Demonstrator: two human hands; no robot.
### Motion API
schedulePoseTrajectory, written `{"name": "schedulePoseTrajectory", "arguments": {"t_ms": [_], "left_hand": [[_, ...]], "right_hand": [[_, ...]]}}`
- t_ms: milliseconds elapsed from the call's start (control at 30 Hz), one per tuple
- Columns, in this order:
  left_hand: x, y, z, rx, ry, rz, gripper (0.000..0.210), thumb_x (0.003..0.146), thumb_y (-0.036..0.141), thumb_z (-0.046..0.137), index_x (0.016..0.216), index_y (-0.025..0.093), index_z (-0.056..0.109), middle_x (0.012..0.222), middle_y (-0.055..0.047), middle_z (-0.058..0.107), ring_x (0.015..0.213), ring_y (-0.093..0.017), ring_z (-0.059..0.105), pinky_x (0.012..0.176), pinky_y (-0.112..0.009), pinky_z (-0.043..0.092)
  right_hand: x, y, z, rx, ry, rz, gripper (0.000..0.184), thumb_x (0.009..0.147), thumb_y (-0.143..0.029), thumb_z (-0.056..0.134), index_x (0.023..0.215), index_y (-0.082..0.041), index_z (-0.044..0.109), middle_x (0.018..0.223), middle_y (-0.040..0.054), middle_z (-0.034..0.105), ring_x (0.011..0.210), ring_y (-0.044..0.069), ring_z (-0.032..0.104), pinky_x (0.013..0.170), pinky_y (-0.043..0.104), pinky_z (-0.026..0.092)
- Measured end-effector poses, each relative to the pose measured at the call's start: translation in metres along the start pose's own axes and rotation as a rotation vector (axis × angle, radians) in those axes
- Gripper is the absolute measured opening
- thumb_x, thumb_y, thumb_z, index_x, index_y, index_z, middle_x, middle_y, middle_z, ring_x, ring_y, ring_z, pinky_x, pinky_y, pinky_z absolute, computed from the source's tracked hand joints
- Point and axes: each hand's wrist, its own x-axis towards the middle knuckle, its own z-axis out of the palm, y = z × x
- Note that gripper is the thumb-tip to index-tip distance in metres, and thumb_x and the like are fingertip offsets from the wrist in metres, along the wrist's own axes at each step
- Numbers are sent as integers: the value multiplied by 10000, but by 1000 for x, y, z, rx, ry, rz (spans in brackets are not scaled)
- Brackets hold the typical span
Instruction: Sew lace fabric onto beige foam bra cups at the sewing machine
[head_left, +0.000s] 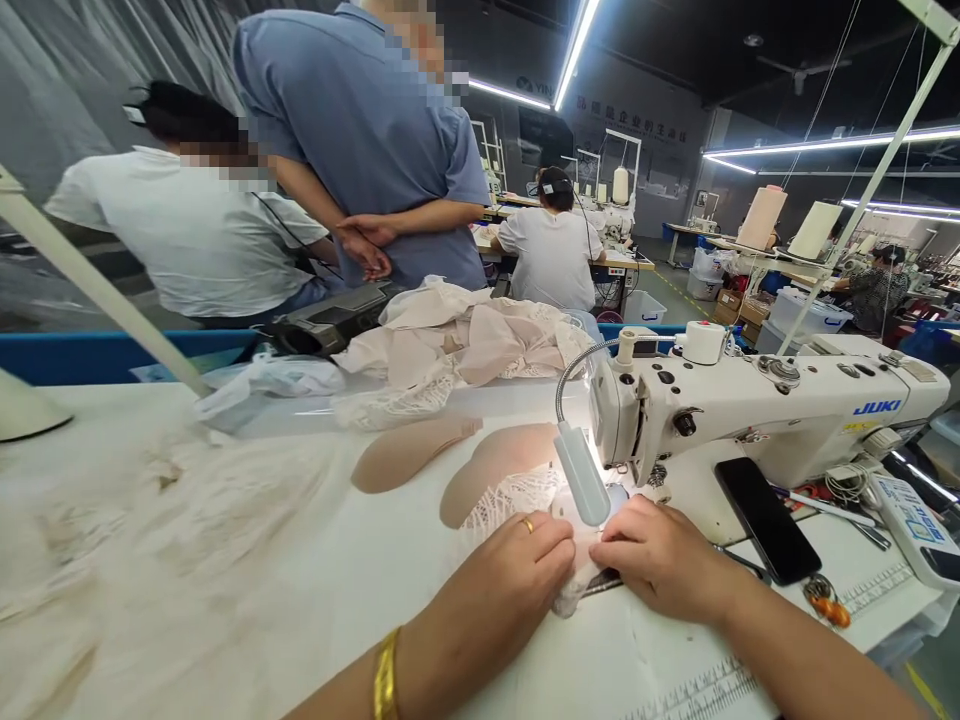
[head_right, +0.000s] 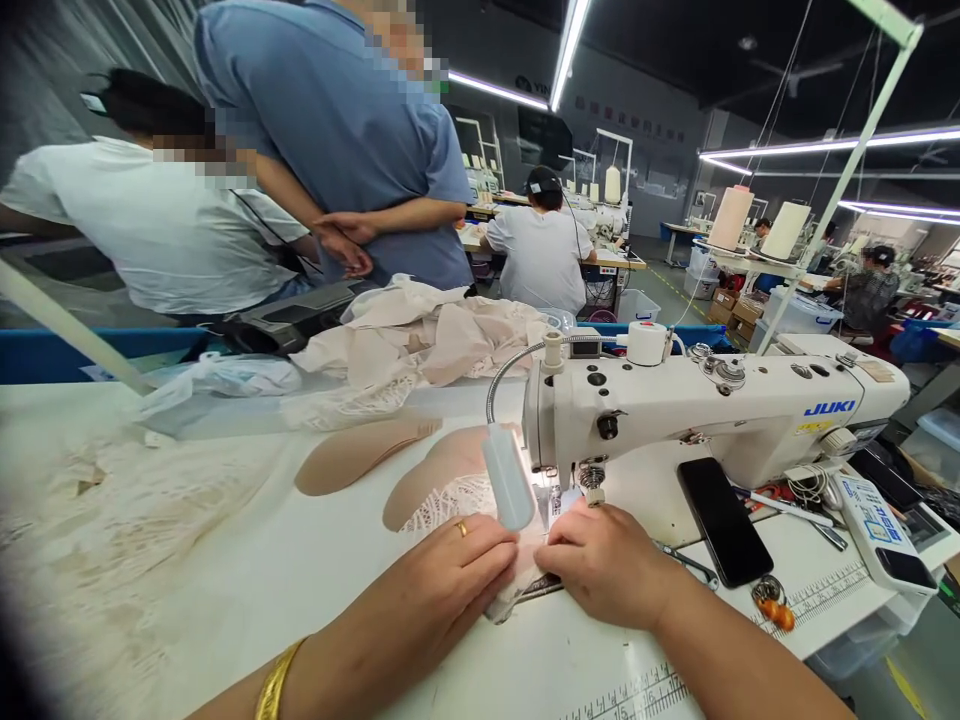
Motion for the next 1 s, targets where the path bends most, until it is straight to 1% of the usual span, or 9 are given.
{"name": "schedulePoseTrajectory", "arguments": {"t_ms": [67,133,233,367,500,600,700,867,1000], "left_hand": [[2,0,0,31,-31,-4,335,972,3,391,844,191,638,834,-57,651,710,-221,564,652,-339,496],[4,-1,-1,40,-25,9,340,975,13,386,929,185,675,840,-61,652,714,-226,565,636,-337,496],[7,-2,-2,3,25,23,319,1007,61,413,1024,204,697,884,-58,680,767,-226,594,684,-339,519],[8,-3,2,-58,58,69,295,1040,91,438,1035,233,697,901,-39,721,834,-224,639,792,-349,529],[9,-8,9,-66,65,80,289,1032,66,446,1065,231,681,887,-33,726,784,-214,643,763,-332,520],[17,-13,11,-39,78,99,286,1009,54,437,1055,207,674,873,-54,722,756,-228,637,711,-332,526],[29,-17,8,-60,84,111,280,1011,62,428,1015,194,675,869,-58,728,758,-224,645,688,-321,534],[43,-20,2,-167,86,69,286,1038,117,426,983,208,691,902,-54,751,808,-211,676,773,-325,568],[46,-19,0,-182,74,52,296,1053,159,405,958,204,682,897,-52,754,810,-210,665,811,-336,575]], "right_hand": [[1,-1,-1,8,-13,11,262,961,-38,525,1036,-212,706,934,33,716,841,193,550,692,292,431],[1,-1,-2,11,-22,17,248,970,-50,528,1040,-208,706,929,35,714,843,195,548,695,295,431],[1,-2,-3,16,-22,15,234,976,-58,531,1037,-205,703,938,39,717,845,196,544,701,293,433],[2,-3,-3,17,-21,22,244,968,-42,511,1004,-203,691,915,35,703,828,191,529,707,287,428],[1,-2,0,-26,-37,62,266,925,-23,506,985,-213,682,889,27,659,789,187,491,701,284,410],[-1,1,5,-99,-56,119,269,887,-25,532,982,-223,686,863,24,613,745,186,454,639,281,355],[-3,5,9,-163,-81,182,261,842,-23,562,951,-226,683,824,18,571,724,189,434,590,287,288],[-3,10,11,-171,-92,235,299,841,-29,578,1024,-240,684,804,7,564,730,198,438,630,298,307],[-1,9,10,-165,-88,232,298,834,-26,583,1014,-243,679,781,6,555,722,207,430,627,305,308]]}}
